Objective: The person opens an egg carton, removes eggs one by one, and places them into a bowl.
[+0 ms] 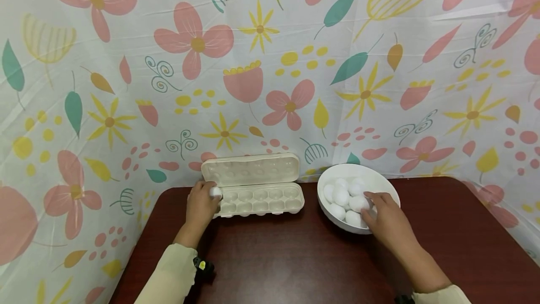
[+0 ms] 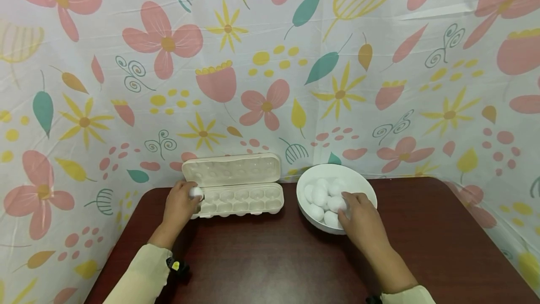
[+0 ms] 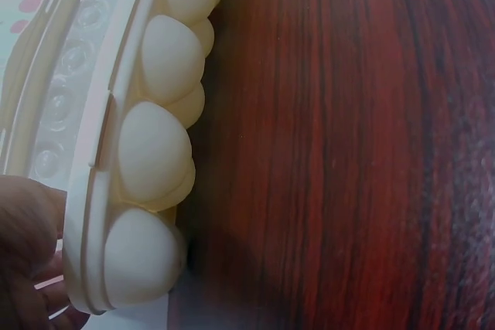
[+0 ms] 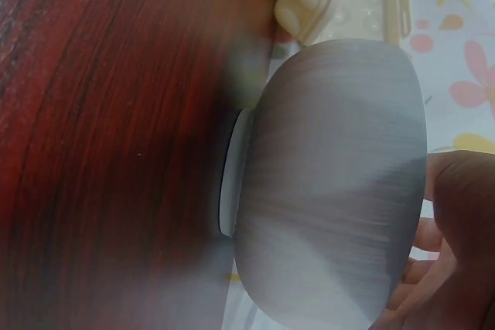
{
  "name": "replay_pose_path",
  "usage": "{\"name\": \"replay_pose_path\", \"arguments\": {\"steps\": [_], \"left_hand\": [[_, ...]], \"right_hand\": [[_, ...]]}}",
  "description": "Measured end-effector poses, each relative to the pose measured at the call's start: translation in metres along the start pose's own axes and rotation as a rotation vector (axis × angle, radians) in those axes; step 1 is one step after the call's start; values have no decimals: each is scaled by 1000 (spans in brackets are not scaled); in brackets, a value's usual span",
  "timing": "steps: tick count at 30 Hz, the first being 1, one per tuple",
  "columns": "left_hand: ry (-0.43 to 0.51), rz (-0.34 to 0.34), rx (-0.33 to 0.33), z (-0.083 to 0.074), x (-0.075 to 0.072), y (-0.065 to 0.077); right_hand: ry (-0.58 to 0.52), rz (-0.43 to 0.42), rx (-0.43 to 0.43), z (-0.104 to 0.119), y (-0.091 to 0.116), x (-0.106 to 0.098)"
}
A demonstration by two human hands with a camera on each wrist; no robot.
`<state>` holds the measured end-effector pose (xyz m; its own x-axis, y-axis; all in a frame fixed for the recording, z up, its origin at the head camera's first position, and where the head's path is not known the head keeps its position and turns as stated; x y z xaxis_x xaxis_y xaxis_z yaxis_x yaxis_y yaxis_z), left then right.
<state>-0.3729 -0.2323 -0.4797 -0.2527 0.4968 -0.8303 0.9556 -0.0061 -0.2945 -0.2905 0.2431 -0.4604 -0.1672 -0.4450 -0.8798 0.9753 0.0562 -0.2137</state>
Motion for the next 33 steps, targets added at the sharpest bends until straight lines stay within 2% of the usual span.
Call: {"name": "replay_pose_path", "arguments": {"steps": [8, 15, 20, 27, 33], "left_hand": [[59, -49, -6, 0, -8, 3], [175, -45, -74, -6, -14, 11], [221, -65, -65, -25, -22, 19], [248, -94, 5, -61, -36, 33], [267, -127, 67, -90, -44, 49]], "right_hand": [[-50, -210, -119, 7, 4, -16], [-124, -248, -168, 20, 9, -20], [-175, -281, -230, 37, 16, -22], [-223, -316, -299, 58, 22, -24], [-260, -298, -363, 78, 29, -23]]}}
Point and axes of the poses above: each hand's wrist, its own y-axis away from the middle knuckle, its own x-axis out of the palm, z = x × y, the point moved 8 cm from there along -y, towards the middle knuckle, and after that the axes turned 7 degrees about z, right-handed, at the moved point
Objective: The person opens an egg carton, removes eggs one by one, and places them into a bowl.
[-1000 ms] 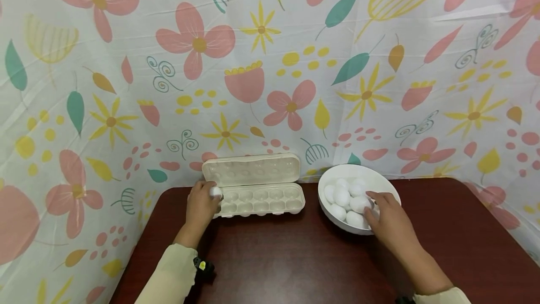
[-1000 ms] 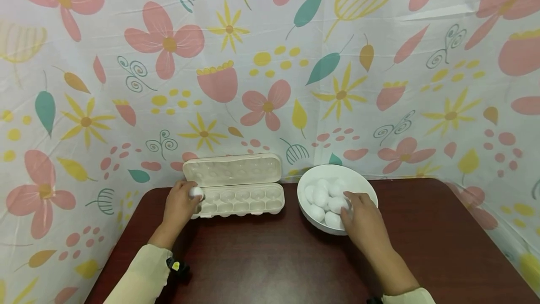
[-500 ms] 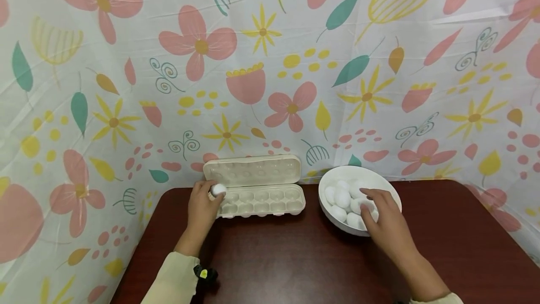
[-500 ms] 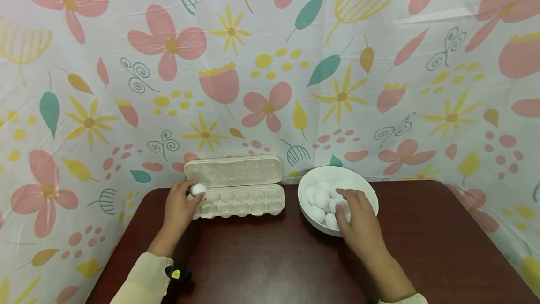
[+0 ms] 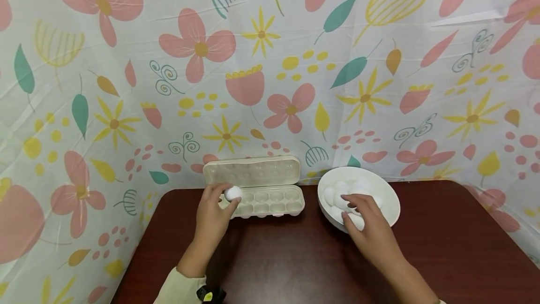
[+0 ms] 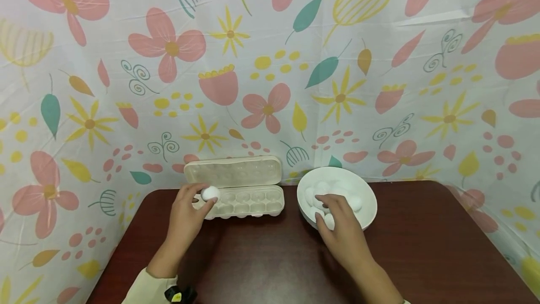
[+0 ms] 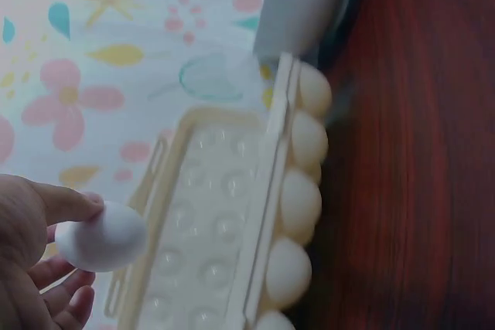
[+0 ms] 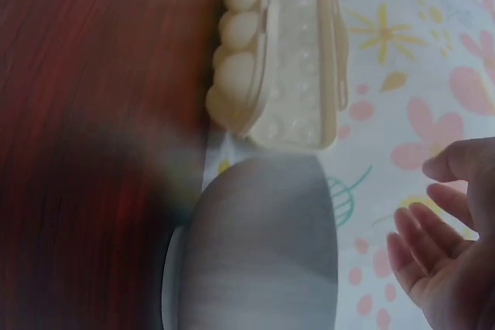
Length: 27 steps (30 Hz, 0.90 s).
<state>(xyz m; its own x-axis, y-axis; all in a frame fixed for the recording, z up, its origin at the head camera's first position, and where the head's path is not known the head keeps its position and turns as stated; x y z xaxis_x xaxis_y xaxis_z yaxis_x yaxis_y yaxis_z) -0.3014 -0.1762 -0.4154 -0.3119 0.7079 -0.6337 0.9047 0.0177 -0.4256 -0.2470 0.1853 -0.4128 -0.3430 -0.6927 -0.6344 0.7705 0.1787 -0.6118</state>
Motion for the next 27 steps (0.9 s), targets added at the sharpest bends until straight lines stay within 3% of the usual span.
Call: {"name": "replay_pose_path", "arguments": {"steps": [6, 14, 21, 27], "left_hand": [[31, 17, 61, -22, 6, 18], [95, 97, 64, -46, 16, 38], [98, 123, 109, -63, 22, 52], [158, 135, 167, -76, 29, 65]], "right_hand": [[-72, 75, -56, 18, 2, 12], [-120, 196, -92, 38, 10, 33], [-138, 226, -161, 55, 16, 43], [-163, 287, -164, 69, 26, 55]]}}
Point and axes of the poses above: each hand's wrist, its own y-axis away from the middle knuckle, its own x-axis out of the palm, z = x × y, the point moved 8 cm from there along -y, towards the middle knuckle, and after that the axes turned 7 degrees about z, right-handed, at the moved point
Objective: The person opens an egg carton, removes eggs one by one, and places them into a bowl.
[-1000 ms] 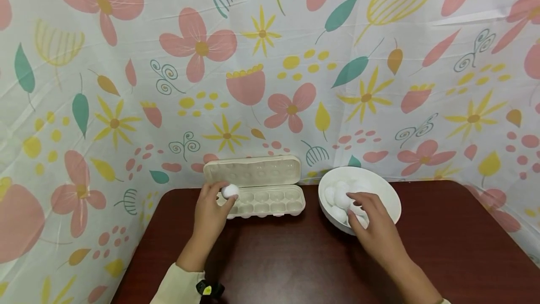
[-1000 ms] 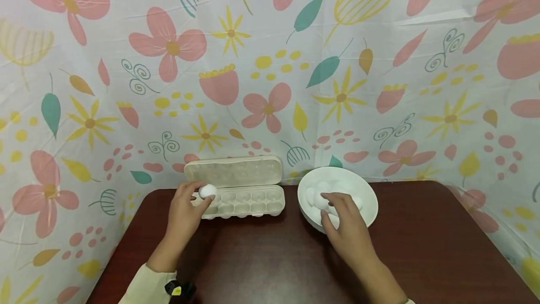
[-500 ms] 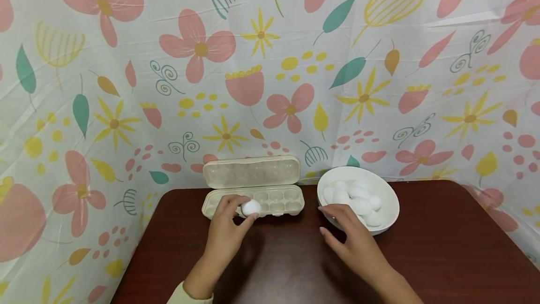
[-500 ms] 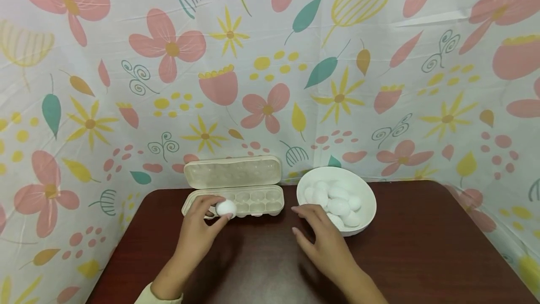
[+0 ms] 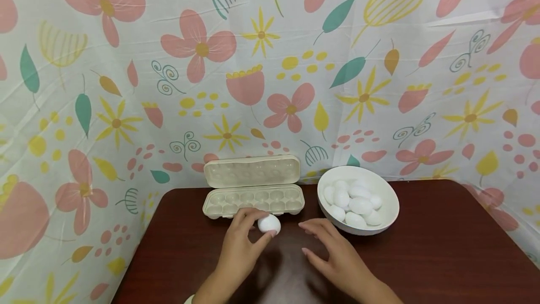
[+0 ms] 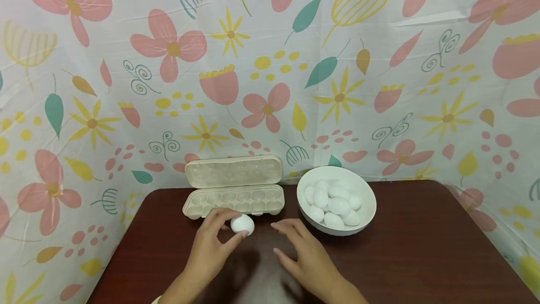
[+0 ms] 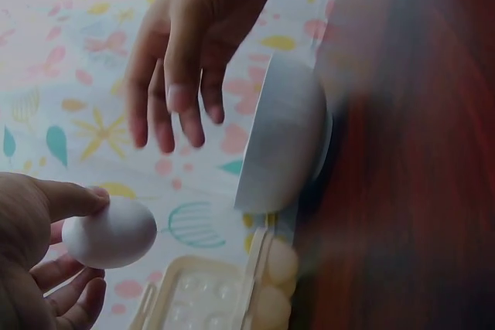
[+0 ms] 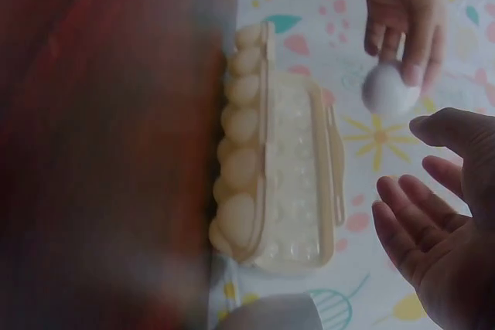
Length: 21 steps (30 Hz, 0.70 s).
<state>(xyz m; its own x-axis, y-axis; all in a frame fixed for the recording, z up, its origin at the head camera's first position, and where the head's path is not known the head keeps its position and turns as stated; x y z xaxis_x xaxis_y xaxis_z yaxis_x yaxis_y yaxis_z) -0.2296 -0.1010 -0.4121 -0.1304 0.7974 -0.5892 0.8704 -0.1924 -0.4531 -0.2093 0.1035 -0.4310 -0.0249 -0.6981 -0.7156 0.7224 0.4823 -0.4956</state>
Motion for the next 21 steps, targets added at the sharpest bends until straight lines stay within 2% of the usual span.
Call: {"name": "replay_pose_path", "arguments": {"steps": [10, 21], "left_hand": [[69, 82, -9, -11, 19, 13], [111, 128, 16, -16, 33, 20]], "right_hand": [[-33, 17, -24, 11, 7, 16], [-80, -36, -52, 16, 6, 16]]}}
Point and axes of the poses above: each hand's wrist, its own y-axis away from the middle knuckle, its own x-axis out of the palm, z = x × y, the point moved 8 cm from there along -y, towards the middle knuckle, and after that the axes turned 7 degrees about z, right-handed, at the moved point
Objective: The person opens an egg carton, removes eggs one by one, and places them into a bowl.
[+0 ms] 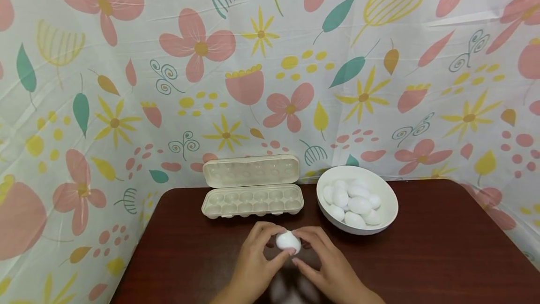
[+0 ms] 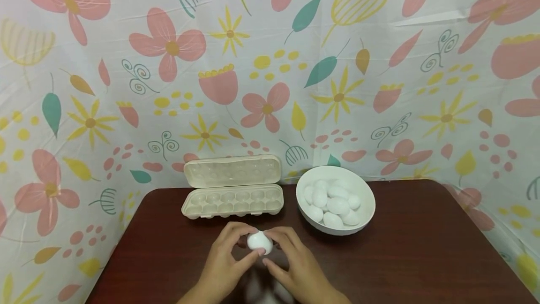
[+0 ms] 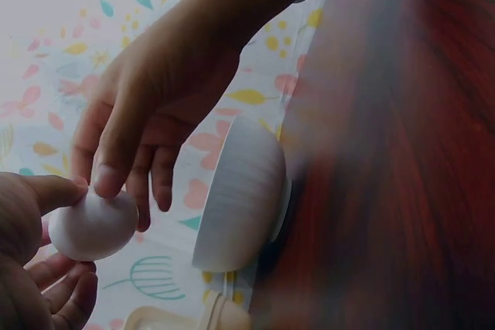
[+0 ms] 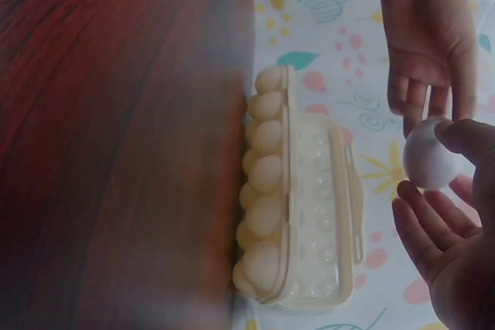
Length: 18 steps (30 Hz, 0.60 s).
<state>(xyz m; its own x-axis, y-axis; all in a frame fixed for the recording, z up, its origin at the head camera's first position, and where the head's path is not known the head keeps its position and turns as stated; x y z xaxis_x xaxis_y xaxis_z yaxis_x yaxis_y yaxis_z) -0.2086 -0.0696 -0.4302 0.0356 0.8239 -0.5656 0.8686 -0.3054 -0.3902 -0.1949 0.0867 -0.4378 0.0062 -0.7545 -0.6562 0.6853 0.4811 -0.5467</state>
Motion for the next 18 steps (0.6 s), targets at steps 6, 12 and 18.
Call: {"name": "replay_pose_path", "arguments": {"steps": [6, 12, 18], "left_hand": [[21, -3, 19, -1, 3, 1], [22, 4, 28, -2, 5, -1], [17, 8, 44, -2, 6, -2]], "right_hand": [[-2, -18, -7, 2, -2, -1], [-6, -18, -17, 1, -2, -2], [-2, -11, -27, 1, -3, -4]]}}
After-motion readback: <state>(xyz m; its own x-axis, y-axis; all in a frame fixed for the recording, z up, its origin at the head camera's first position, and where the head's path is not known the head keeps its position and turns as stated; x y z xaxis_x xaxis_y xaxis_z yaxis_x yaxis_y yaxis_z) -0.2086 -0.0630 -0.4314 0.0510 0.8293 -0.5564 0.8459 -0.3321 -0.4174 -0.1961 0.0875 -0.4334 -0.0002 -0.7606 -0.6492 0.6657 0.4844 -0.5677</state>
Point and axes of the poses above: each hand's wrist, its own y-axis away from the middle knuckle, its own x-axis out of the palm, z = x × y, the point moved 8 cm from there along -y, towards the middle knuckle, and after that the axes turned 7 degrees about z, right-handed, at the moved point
